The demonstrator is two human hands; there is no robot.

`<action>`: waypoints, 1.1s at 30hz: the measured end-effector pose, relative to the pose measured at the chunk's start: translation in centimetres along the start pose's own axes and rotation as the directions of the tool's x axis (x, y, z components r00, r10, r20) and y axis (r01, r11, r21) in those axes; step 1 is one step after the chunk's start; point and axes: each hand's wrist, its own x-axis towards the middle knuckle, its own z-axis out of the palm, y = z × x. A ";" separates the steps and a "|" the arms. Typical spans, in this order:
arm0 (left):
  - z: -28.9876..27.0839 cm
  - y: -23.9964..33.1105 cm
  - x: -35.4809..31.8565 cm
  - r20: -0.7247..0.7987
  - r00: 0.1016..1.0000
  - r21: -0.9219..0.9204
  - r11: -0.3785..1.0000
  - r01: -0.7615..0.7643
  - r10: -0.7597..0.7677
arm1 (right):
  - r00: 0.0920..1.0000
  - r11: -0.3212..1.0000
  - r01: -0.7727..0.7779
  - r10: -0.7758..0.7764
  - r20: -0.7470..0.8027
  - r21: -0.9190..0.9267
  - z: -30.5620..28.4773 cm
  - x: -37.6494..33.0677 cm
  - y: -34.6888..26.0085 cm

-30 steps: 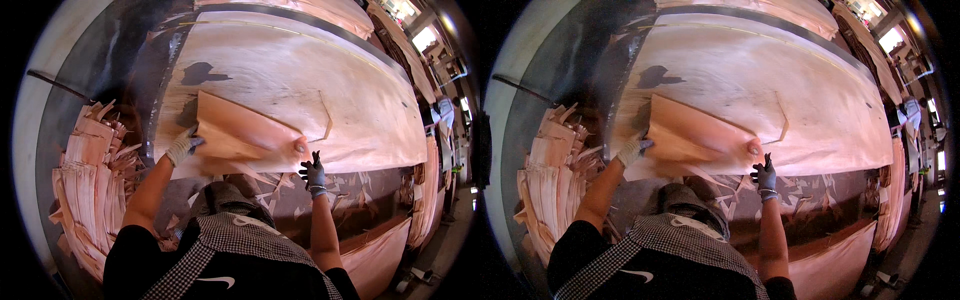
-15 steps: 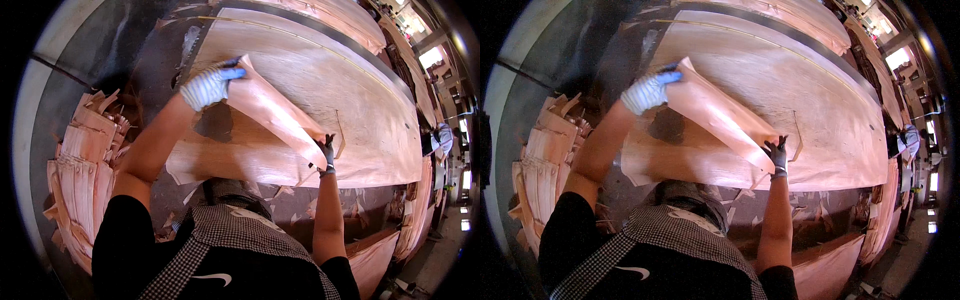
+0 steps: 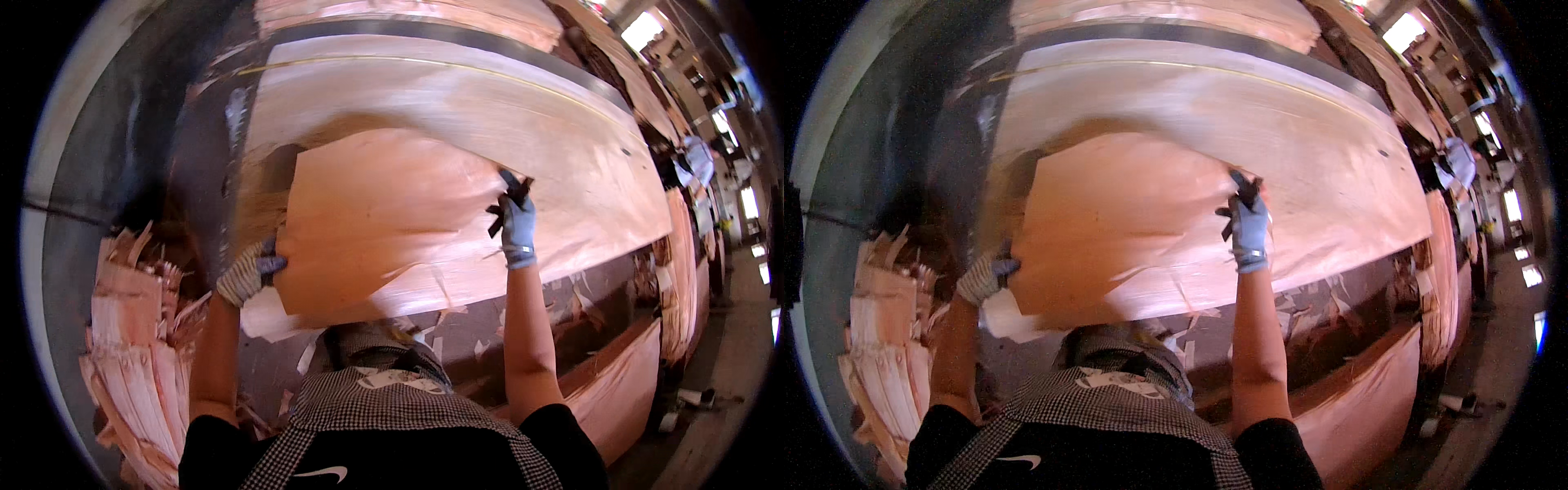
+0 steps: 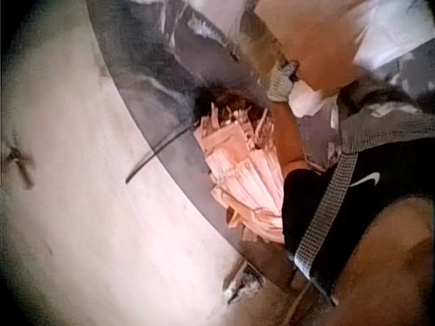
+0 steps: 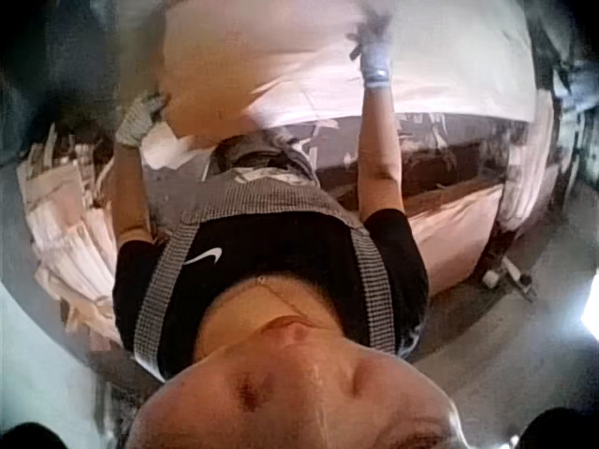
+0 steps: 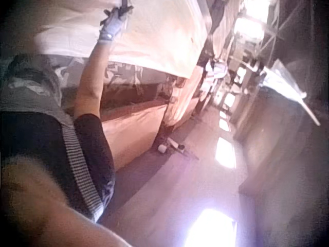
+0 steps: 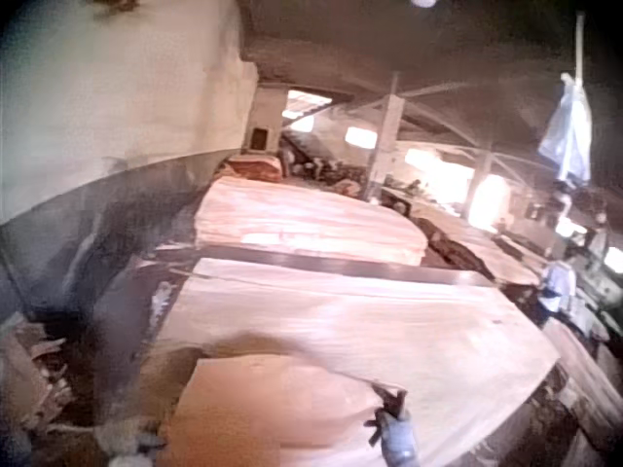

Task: The person processes sheets of wood veneer by using a knife to trim and score the material, picking up and moving large sheets between stacks, and applying a liquid from a bottle onto the surface.

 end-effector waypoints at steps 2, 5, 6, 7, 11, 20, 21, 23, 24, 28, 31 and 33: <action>2.4 -2.0 2.7 0.013 0.993 0.133 0.984 0.114 -0.117 | 0.990 0.999 0.036 -0.036 -0.138 -0.007 -5.1 -2.7 -1.1; 7.8 -4.7 9.5 -0.101 0.819 0.811 0.523 -0.261 0.565 | 0.969 0.987 0.104 -0.128 -0.211 -0.124 -11.7 -8.0 -6.7; 13.1 -1.1 10.1 -0.059 0.803 0.726 0.578 -0.373 0.593 | 0.963 0.979 0.095 -0.136 -0.233 -0.179 -14.6 -9.9 -8.2; 18.1 2.1 11.2 -0.014 0.716 0.656 0.547 -0.520 0.698 | 0.944 0.982 0.159 -0.183 -0.276 -0.104 -17.1 -11.5 -8.7; 39.0 10.5 14.2 0.380 0.480 0.776 0.010 -0.631 0.791 | 0.854 0.947 0.272 -0.320 -0.410 -0.173 -28.0 -18.1 -9.8; 68.4 15.0 20.4 0.853 0.318 0.319 0.070 -0.945 0.414 | 0.932 0.955 -0.158 0.060 -0.358 -0.252 -50.3 -29.6 -9.6; 71.2 16.0 21.1 0.838 0.214 0.249 -0.003 -0.968 0.502 | 0.936 0.936 -0.198 0.093 -0.339 -0.292 -52.5 -29.8 -9.0; 77.0 17.6 21.2 0.927 0.159 0.243 -0.221 -0.945 0.339 | 0.870 0.936 -0.261 0.122 -0.478 -0.236 -55.3 -28.9 -10.1; 79.8 17.7 21.5 0.957 0.038 0.131 -0.312 -0.941 0.287 | 0.829 0.935 -0.289 0.136 -0.543 -0.207 -56.6 -28.0 -10.7; 89.3 15.4 21.3 0.975 -0.224 -0.186 -0.502 -0.845 0.015 | 0.778 0.954 -0.117 -0.086 -0.622 -0.277 -62.9 -21.0 -11.9; 96.8 15.6 22.0 0.919 -0.379 -0.297 -0.435 -0.850 0.112 | 0.950 0.954 -0.206 0.142 -0.276 -0.217 -71.0 -15.4 -11.1; 101.4 17.4 24.1 0.924 -0.355 -0.261 -0.447 -0.855 0.140 | 0.963 0.886 -0.250 0.189 -0.190 -0.390 -78.1 -13.1 -7.0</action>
